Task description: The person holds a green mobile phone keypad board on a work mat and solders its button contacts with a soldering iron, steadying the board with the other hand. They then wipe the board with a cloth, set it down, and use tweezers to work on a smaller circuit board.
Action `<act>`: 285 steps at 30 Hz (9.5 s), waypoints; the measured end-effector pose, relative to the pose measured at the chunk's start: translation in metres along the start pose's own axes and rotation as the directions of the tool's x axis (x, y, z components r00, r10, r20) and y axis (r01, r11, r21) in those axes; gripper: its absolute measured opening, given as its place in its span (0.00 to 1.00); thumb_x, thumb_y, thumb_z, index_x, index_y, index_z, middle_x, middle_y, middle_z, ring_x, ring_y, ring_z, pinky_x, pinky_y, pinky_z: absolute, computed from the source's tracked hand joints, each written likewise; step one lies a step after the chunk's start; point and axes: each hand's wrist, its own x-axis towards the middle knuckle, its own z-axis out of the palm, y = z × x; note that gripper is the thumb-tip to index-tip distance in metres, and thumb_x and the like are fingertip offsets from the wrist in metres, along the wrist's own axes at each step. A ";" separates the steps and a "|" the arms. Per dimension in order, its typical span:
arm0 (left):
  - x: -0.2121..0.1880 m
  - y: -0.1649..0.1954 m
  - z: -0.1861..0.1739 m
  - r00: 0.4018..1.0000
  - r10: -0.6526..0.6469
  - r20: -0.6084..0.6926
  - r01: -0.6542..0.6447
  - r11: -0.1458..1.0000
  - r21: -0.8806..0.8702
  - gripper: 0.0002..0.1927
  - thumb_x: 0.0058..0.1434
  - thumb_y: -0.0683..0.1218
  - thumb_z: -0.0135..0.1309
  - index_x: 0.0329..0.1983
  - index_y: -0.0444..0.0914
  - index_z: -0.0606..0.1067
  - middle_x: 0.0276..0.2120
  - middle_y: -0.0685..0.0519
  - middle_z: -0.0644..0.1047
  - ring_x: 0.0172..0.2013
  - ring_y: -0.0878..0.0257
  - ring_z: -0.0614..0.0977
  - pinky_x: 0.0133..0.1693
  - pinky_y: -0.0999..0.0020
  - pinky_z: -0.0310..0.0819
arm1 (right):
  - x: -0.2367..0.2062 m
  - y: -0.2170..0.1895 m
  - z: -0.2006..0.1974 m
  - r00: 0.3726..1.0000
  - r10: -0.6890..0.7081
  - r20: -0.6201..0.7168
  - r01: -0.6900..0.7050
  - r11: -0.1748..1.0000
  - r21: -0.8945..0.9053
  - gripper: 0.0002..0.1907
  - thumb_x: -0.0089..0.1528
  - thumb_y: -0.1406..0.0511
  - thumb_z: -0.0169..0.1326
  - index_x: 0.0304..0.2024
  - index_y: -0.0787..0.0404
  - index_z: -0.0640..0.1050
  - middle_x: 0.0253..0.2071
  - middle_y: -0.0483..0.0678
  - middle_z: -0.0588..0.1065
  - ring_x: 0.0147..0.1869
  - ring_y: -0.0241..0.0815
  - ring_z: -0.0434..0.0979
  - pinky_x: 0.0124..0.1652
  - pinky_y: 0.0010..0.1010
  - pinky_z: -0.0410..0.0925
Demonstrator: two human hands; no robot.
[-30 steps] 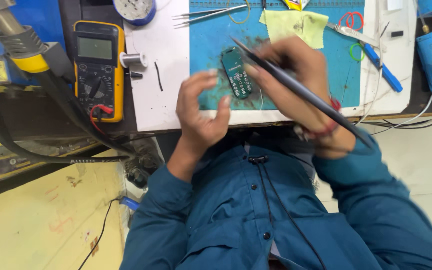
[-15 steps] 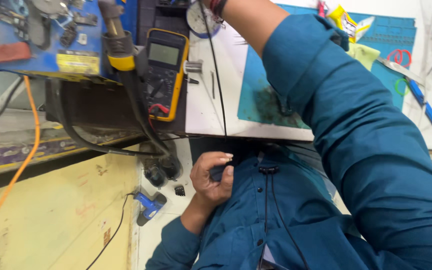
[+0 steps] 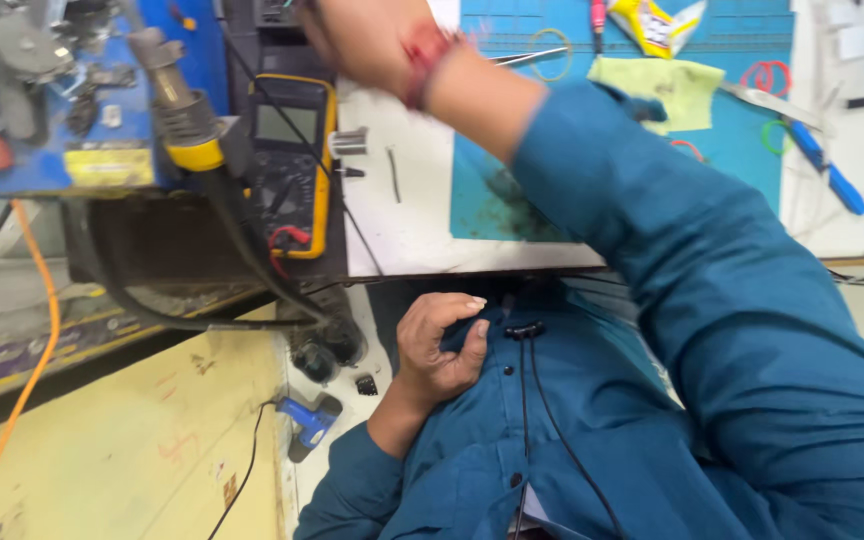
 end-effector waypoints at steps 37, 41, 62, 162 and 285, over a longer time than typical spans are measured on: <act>0.102 -0.038 0.058 0.957 -0.106 0.271 -0.078 0.804 0.590 0.24 0.59 0.54 0.65 0.56 0.40 0.80 0.71 0.42 0.64 0.72 0.47 0.61 0.70 0.29 0.25 | -0.283 0.073 -0.133 0.778 0.479 -0.406 -0.326 0.861 0.391 0.03 0.67 0.73 0.60 0.42 0.66 0.77 0.43 0.53 0.79 0.46 0.49 0.79 0.47 0.35 0.70; 0.103 -0.039 0.057 0.957 -0.133 0.259 -0.042 0.818 0.574 0.23 0.58 0.55 0.67 0.53 0.41 0.80 0.70 0.43 0.65 0.72 0.48 0.62 0.70 0.29 0.24 | -0.279 0.029 -0.126 0.853 0.502 -0.142 -0.393 0.798 0.458 0.08 0.69 0.67 0.65 0.43 0.64 0.79 0.41 0.51 0.79 0.44 0.45 0.83 0.45 0.31 0.73; 0.105 -0.041 0.053 0.944 -0.190 0.270 0.036 0.872 0.489 0.21 0.56 0.57 0.69 0.48 0.43 0.83 0.71 0.44 0.64 0.73 0.47 0.60 0.71 0.30 0.23 | -0.241 -0.010 -0.104 0.935 0.352 -0.050 -0.347 0.934 0.090 0.05 0.64 0.69 0.63 0.40 0.59 0.79 0.37 0.50 0.74 0.44 0.54 0.73 0.43 0.42 0.66; 0.106 -0.040 0.054 0.933 -0.210 0.292 0.035 0.861 0.507 0.18 0.62 0.54 0.65 0.54 0.46 0.81 0.73 0.44 0.62 0.75 0.47 0.56 0.71 0.29 0.23 | -0.249 -0.023 -0.121 0.883 0.467 0.041 -0.469 0.883 0.033 0.04 0.63 0.67 0.64 0.40 0.57 0.83 0.38 0.46 0.76 0.41 0.50 0.78 0.37 0.39 0.69; 0.105 -0.033 0.064 0.947 -0.142 0.290 -0.034 0.849 0.527 0.21 0.66 0.52 0.62 0.61 0.43 0.79 0.55 0.51 0.73 0.60 0.53 0.70 0.68 0.44 0.43 | -0.257 -0.019 -0.122 0.940 0.331 0.080 -0.329 0.943 -0.044 0.13 0.61 0.70 0.62 0.48 0.55 0.82 0.41 0.45 0.75 0.42 0.47 0.76 0.39 0.37 0.69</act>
